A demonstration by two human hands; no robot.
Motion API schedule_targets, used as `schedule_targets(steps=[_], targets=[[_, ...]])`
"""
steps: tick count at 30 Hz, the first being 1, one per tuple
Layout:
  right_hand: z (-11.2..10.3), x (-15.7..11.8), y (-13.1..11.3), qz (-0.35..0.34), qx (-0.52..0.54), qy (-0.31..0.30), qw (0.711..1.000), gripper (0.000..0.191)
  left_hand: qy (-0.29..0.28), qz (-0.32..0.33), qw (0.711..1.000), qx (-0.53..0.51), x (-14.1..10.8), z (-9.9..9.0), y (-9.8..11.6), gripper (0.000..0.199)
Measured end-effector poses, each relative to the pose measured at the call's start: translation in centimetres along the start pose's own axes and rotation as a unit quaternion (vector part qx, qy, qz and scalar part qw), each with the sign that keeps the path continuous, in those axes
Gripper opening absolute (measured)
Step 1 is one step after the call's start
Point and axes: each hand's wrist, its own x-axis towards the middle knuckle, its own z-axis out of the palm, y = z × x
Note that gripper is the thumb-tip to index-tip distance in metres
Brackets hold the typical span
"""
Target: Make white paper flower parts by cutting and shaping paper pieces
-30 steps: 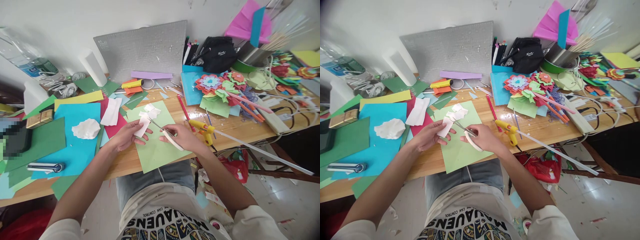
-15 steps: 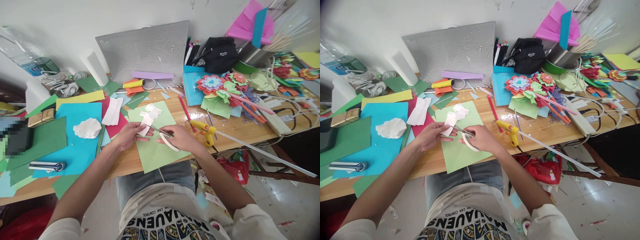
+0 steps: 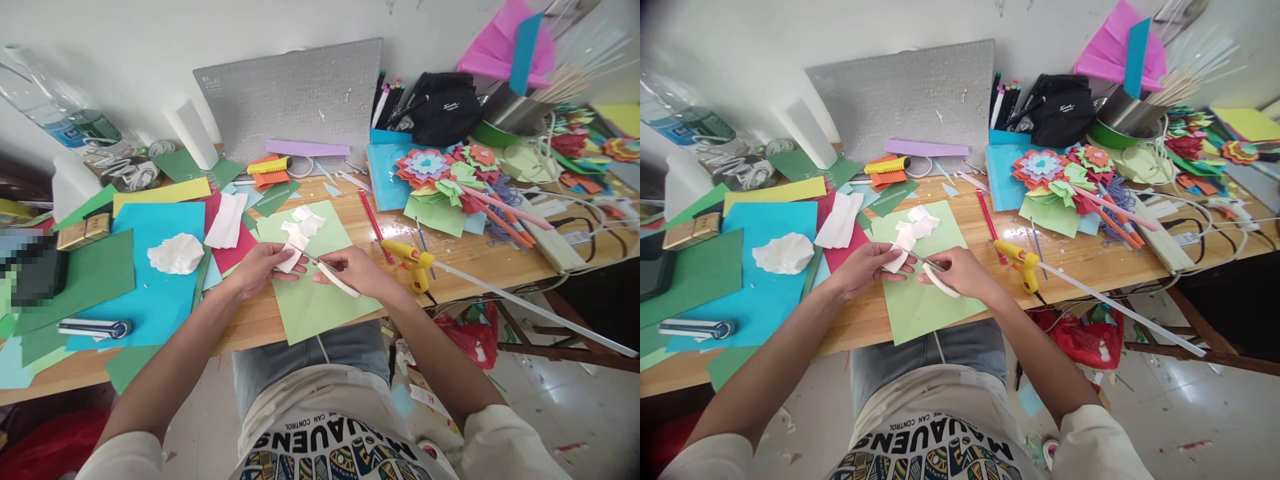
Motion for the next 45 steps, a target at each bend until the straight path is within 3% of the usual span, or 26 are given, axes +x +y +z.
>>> schedule_targets(steps=[16, 25, 30, 36, 45], targets=[[0.2, 0.7, 1.5, 0.006, -0.011, -0.002, 1.000, 0.048, -0.005, -0.014, 1.000, 0.011, 0.4, -0.3, -0.3, 0.026], [0.3, 0.8, 2.1, 0.016, -0.001, 0.049, 0.999, 0.051, 0.015, -0.034, 0.999, 0.001, 0.4, -0.1, 0.2, 0.025], [0.1, 0.0, 1.5, 0.031, 0.080, 0.034, 0.996, 0.051, 0.057, -0.015, 0.998, -0.004, 0.3, -0.2, 0.2, 0.028], [-0.1, -1.0, 0.6, 0.004, 0.126, 0.049, 0.991, 0.046, 0.046, 0.044, 0.997, -0.039, 0.2, -0.7, 0.4, 0.036], [0.5, -1.0, -0.1, -0.009, -0.028, 0.059, 0.998, 0.040, 0.031, 0.080, 0.996, -0.018, -0.2, 0.1, 0.4, 0.037]])
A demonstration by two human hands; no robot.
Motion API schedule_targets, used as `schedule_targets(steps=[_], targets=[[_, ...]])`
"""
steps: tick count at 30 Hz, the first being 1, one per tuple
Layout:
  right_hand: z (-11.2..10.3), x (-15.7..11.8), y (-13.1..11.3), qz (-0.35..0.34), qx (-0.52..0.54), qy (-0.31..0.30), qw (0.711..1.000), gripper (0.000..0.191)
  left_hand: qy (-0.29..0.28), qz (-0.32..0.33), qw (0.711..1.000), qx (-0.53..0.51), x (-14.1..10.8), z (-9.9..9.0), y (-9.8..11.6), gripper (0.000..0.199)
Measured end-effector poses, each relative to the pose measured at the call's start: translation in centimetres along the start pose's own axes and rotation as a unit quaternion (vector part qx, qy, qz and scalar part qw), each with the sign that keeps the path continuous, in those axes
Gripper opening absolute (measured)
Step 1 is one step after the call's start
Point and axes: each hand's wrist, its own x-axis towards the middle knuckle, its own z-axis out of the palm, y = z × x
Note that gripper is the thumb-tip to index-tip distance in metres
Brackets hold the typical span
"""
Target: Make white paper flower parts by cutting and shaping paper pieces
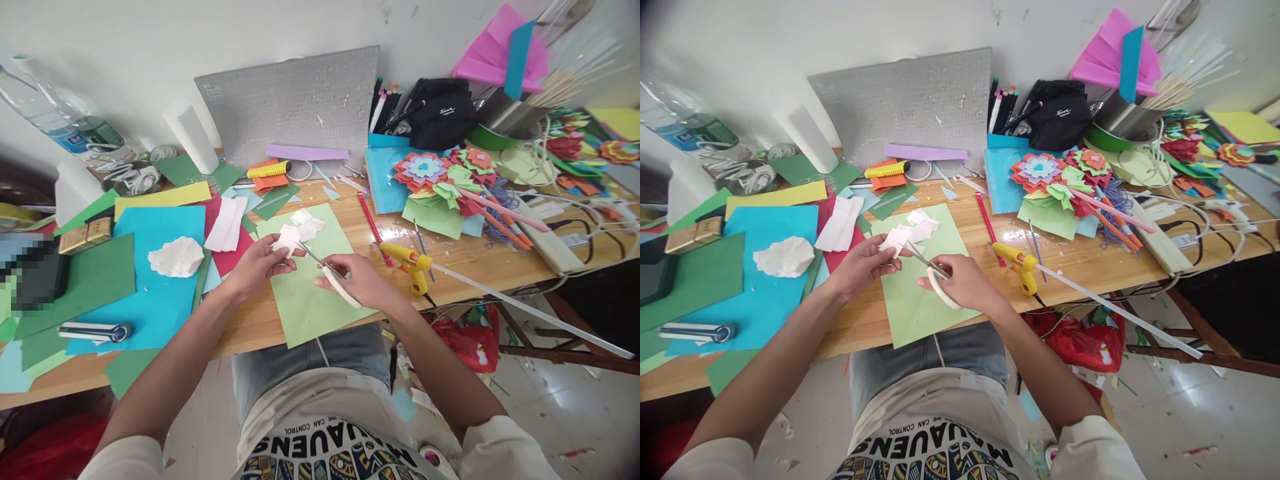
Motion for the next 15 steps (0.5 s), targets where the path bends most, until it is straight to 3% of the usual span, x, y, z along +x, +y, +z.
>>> schedule_targets(steps=[7, 15], targets=[[0.2, 0.7, -0.7, -0.011, 0.024, -0.053, 0.998, 0.040, -0.054, 0.006, 0.998, 0.012, -0.2, 0.1, -0.3, 0.054], [0.4, 1.1, -0.1, 0.002, 0.076, -0.072, 0.995, 0.044, -0.069, 0.008, 0.998, 0.008, -0.2, 0.1, -0.4, 0.048]])
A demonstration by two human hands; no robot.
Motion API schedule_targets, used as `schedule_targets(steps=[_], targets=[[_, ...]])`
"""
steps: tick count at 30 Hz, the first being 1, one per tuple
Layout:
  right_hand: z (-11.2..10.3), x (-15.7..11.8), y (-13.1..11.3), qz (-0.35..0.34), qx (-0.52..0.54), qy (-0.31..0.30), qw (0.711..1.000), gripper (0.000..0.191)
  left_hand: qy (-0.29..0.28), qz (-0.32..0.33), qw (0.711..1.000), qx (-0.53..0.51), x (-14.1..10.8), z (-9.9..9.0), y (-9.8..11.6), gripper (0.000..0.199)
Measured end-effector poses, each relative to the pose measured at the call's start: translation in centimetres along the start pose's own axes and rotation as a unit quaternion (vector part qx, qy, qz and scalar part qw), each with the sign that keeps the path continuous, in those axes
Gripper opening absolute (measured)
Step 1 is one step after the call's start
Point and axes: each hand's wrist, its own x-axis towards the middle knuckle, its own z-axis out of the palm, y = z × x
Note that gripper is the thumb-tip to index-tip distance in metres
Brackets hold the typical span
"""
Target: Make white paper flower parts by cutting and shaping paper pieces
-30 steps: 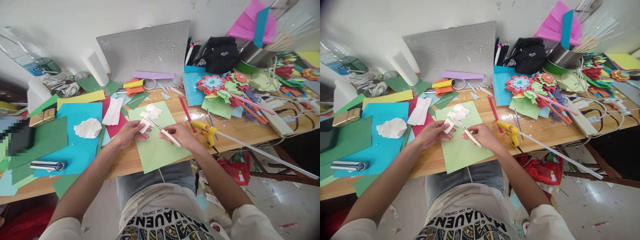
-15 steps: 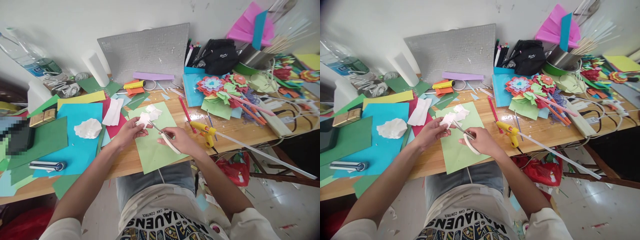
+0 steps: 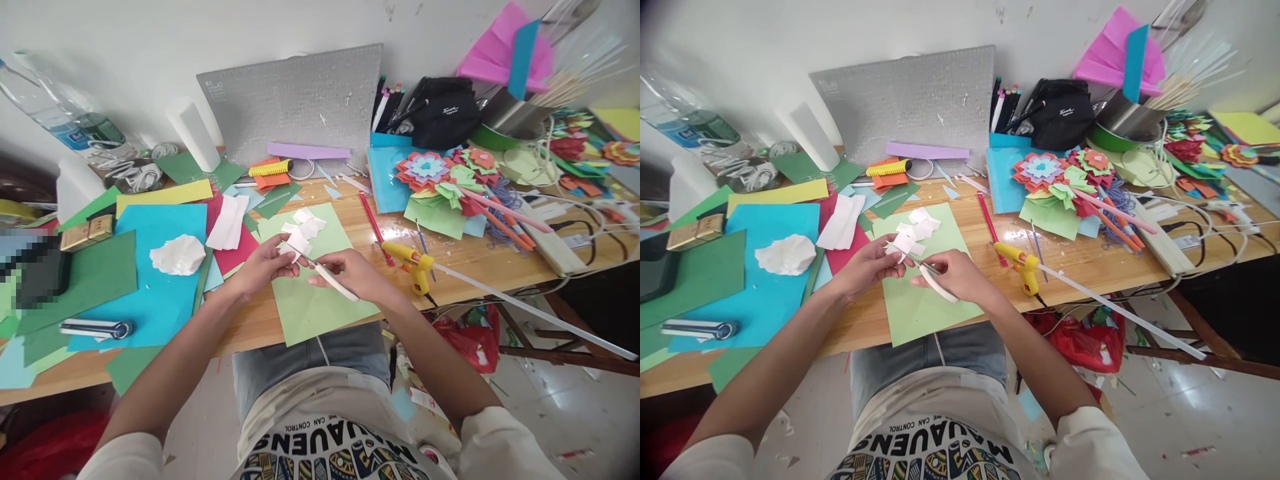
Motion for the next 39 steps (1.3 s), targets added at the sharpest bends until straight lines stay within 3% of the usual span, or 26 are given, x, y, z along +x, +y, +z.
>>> schedule_targets(steps=[14, 21, 24, 27, 30, 33, 36, 39], targets=[[0.2, 0.1, 1.1, 0.020, -0.037, 0.039, 0.998, 0.050, 0.014, -0.028, 0.999, -0.035, 0.3, 0.4, -0.1, 0.062], [-0.2, -0.4, 0.9, 0.026, -0.095, 0.068, 0.993, 0.050, 0.048, -0.066, 0.996, -0.047, 0.6, 0.0, -0.6, 0.067], [-0.9, -1.2, 0.2, 0.032, -0.210, 0.146, 0.966, 0.042, 0.093, -0.051, 0.994, 0.023, 0.5, -0.5, -0.2, 0.066], [-1.2, -1.6, -0.2, 0.096, -0.376, 0.226, 0.893, 0.031, 0.139, -0.010, 0.983, 0.120, 0.2, -1.1, 0.3, 0.051], [-0.9, -1.4, -0.1, 0.165, -0.467, 0.232, 0.837, 0.025, 0.118, 0.007, 0.985, 0.126, 0.2, -1.3, 0.6, 0.034], [-0.6, -1.0, 0.1, 0.169, -0.494, 0.212, 0.826, 0.027, 0.082, -0.017, 0.994, 0.075, 0.4, -1.2, 0.5, 0.032], [-0.6, -0.8, -0.2, 0.158, -0.501, 0.196, 0.828, 0.028, 0.089, -0.045, 0.993, 0.061, 0.6, -0.9, 0.1, 0.034], [-0.6, -0.9, -0.7, 0.128, -0.477, 0.234, 0.837, 0.027, 0.102, -0.066, 0.990, 0.071, 0.7, -0.6, -0.3, 0.036]])
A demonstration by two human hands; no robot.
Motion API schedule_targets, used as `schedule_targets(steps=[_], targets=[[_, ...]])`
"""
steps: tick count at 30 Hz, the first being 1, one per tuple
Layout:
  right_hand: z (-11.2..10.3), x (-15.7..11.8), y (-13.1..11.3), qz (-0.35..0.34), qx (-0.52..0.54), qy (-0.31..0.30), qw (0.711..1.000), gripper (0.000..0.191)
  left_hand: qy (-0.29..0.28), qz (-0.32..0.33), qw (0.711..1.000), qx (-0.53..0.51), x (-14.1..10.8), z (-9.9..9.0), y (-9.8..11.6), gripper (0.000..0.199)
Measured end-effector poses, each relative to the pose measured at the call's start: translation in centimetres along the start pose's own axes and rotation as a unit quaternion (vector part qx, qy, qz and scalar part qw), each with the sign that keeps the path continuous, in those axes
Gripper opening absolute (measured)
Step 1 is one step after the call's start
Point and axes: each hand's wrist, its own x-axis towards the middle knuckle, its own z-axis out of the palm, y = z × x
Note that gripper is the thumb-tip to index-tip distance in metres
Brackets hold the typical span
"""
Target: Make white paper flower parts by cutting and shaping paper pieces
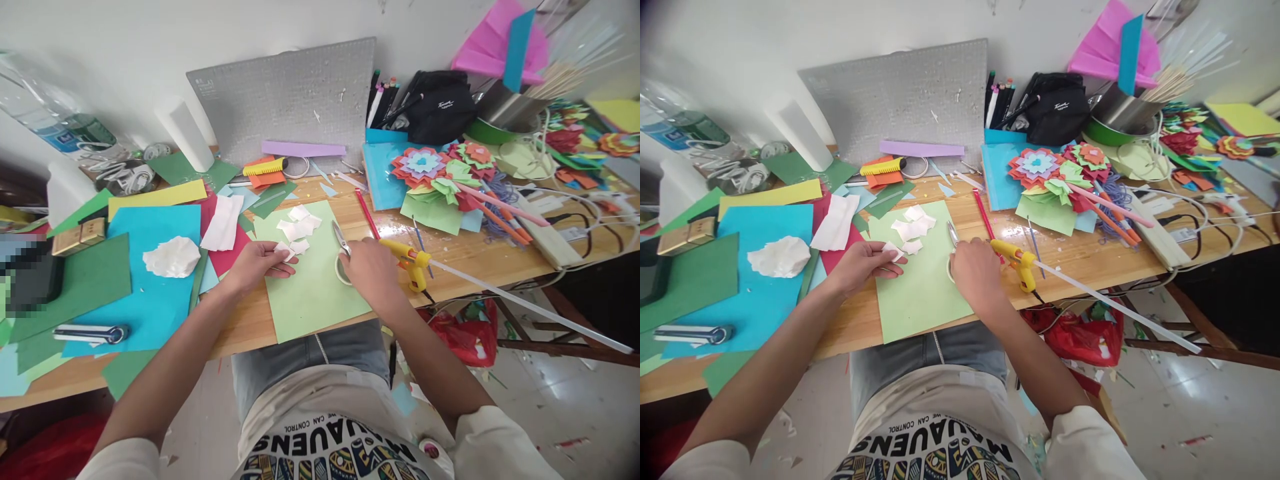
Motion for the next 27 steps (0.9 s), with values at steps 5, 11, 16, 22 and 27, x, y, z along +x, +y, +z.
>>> schedule_targets(steps=[5, 11, 16, 22, 27], targets=[[0.8, 0.2, -1.7, -0.135, 0.270, 0.040, 0.953, 0.021, 0.003, 0.009, 1.000, 0.016, -0.3, 0.8, -0.1, 0.039], [3.4, 0.6, -4.0, -0.189, 0.426, 0.015, 0.885, 0.017, -0.012, 0.016, 1.000, 0.002, -0.3, 0.9, -0.7, 0.041], [4.3, 0.7, -3.7, -0.101, 0.532, 0.001, 0.841, 0.022, -0.034, 0.023, 0.999, 0.004, 0.0, 0.5, -1.0, 0.043], [5.2, 1.5, -3.0, 0.017, 0.622, -0.071, 0.780, 0.035, 0.014, 0.037, 0.996, 0.084, 0.4, -0.3, -0.7, 0.042], [5.1, 1.3, -4.1, 0.058, 0.717, -0.111, 0.686, 0.040, 0.032, 0.097, 0.986, 0.131, 0.1, -0.1, -0.8, 0.034]])
